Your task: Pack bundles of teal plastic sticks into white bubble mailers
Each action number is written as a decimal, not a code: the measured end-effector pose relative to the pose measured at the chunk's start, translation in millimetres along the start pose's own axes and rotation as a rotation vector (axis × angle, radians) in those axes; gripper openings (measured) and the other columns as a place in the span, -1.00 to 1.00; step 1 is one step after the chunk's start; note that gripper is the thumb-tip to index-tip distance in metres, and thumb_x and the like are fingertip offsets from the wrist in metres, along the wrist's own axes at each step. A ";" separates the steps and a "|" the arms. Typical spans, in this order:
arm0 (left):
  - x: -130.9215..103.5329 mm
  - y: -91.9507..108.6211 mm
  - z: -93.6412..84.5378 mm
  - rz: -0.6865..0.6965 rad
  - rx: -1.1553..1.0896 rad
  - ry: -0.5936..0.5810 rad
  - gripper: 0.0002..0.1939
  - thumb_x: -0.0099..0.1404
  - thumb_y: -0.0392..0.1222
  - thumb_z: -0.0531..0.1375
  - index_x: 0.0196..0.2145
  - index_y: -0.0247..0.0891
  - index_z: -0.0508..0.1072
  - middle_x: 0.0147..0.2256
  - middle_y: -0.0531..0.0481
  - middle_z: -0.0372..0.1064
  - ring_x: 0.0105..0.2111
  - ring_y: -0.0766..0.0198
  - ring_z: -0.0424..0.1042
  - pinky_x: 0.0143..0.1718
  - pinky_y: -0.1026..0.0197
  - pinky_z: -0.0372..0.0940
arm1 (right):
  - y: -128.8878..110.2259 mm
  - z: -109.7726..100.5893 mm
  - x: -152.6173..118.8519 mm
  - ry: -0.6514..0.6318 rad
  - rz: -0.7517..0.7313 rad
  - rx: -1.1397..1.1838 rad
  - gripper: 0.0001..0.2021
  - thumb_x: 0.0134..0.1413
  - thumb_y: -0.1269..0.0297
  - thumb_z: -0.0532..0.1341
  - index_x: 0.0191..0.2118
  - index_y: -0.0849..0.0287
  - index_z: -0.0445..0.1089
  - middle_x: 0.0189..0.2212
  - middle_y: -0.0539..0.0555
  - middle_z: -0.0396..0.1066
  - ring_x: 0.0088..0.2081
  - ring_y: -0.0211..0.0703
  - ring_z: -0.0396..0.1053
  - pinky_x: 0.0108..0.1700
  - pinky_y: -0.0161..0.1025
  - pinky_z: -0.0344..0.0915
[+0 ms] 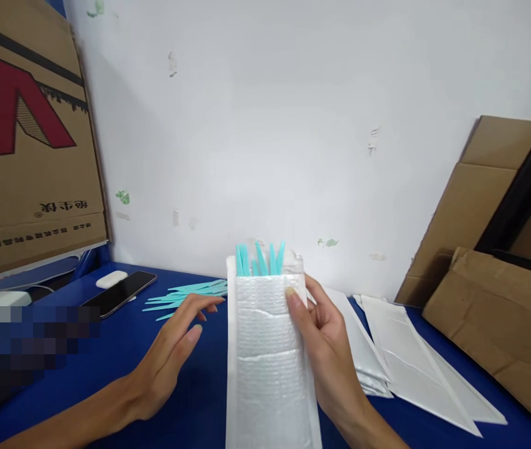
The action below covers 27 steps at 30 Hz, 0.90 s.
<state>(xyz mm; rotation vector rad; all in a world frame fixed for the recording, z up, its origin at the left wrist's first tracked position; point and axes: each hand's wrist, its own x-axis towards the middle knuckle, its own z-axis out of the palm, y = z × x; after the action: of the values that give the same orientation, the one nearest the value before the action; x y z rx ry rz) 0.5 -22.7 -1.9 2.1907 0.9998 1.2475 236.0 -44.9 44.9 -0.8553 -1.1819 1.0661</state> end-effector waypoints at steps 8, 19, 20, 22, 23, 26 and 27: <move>-7.6 6.5 -2.9 0.212 -0.026 -0.077 -0.52 0.49 0.01 -0.11 0.26 -0.14 0.19 0.10 -0.18 0.29 0.08 0.03 0.27 0.12 -0.01 0.21 | 1.6 14.5 1.6 0.054 -0.087 0.063 -0.34 0.14 0.02 0.31 0.31 -0.03 0.16 -0.11 0.14 0.53 -0.21 0.01 0.51 -0.26 -0.15 0.47; -12.3 14.5 10.0 0.034 -0.078 -0.139 -0.65 0.40 0.00 0.09 0.05 -0.15 0.43 -0.34 0.00 0.44 -0.42 0.25 0.36 -0.29 0.21 0.34 | 11.8 24.1 -3.9 0.001 0.025 0.030 -0.31 0.12 -0.10 0.29 0.31 -0.06 0.12 -0.11 0.11 0.52 -0.19 0.00 0.49 -0.17 -0.11 0.42; -11.7 14.3 10.8 -0.015 -0.116 -0.146 -0.63 0.39 0.02 0.11 0.06 -0.15 0.42 -0.33 -0.01 0.45 -0.43 0.26 0.37 -0.30 0.21 0.34 | 14.4 22.9 -3.6 -0.005 0.049 0.019 -0.31 0.11 -0.11 0.29 0.30 -0.06 0.13 -0.12 0.10 0.52 -0.20 -0.01 0.49 -0.16 -0.11 0.41; -8.3 11.7 12.1 -0.118 -0.258 -0.176 -0.54 0.36 0.05 0.15 0.15 -0.13 0.34 -0.23 -0.05 0.47 -0.42 0.25 0.42 -0.33 0.22 0.35 | 21.7 20.6 -3.9 -0.019 0.096 0.005 -0.31 0.08 -0.12 0.31 0.27 -0.05 0.16 -0.17 0.09 0.53 -0.23 -0.02 0.49 -0.17 -0.12 0.40; -5.4 9.0 12.6 -0.178 -0.348 -0.184 -0.48 0.36 0.07 0.16 0.21 -0.11 0.27 -0.18 -0.07 0.47 -0.43 0.25 0.43 -0.39 0.24 0.34 | 26.4 20.0 -4.8 -0.035 0.123 0.006 -0.31 0.07 -0.13 0.31 0.26 -0.04 0.17 -0.20 0.08 0.53 -0.24 -0.02 0.49 -0.18 -0.13 0.40; 4.7 -4.3 14.3 -0.370 -0.543 -0.144 -0.34 0.33 0.14 0.18 0.28 -0.15 0.16 -0.26 -0.07 0.48 -0.48 0.26 0.41 -0.59 0.35 0.21 | 42.1 21.2 -8.9 -0.113 0.211 0.038 -0.32 0.02 -0.15 0.34 0.19 0.02 0.20 -0.28 0.08 0.53 -0.27 -0.01 0.50 -0.23 -0.16 0.38; 7.5 -9.7 15.0 -0.410 -0.561 -0.120 -0.34 0.31 0.16 0.19 0.25 -0.21 0.22 -0.32 -0.06 0.47 -0.50 0.27 0.40 -0.63 0.36 0.17 | 47.3 22.2 -10.1 -0.141 0.229 0.051 -0.33 0.00 -0.15 0.35 0.16 0.05 0.22 -0.29 0.07 0.53 -0.28 -0.02 0.50 -0.22 -0.17 0.37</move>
<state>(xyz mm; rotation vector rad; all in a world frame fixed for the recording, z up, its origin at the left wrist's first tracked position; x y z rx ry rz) 12.3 -10.9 -11.8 1.5201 0.8619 1.0308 204.7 -41.0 2.0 -0.9028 -1.1871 1.3562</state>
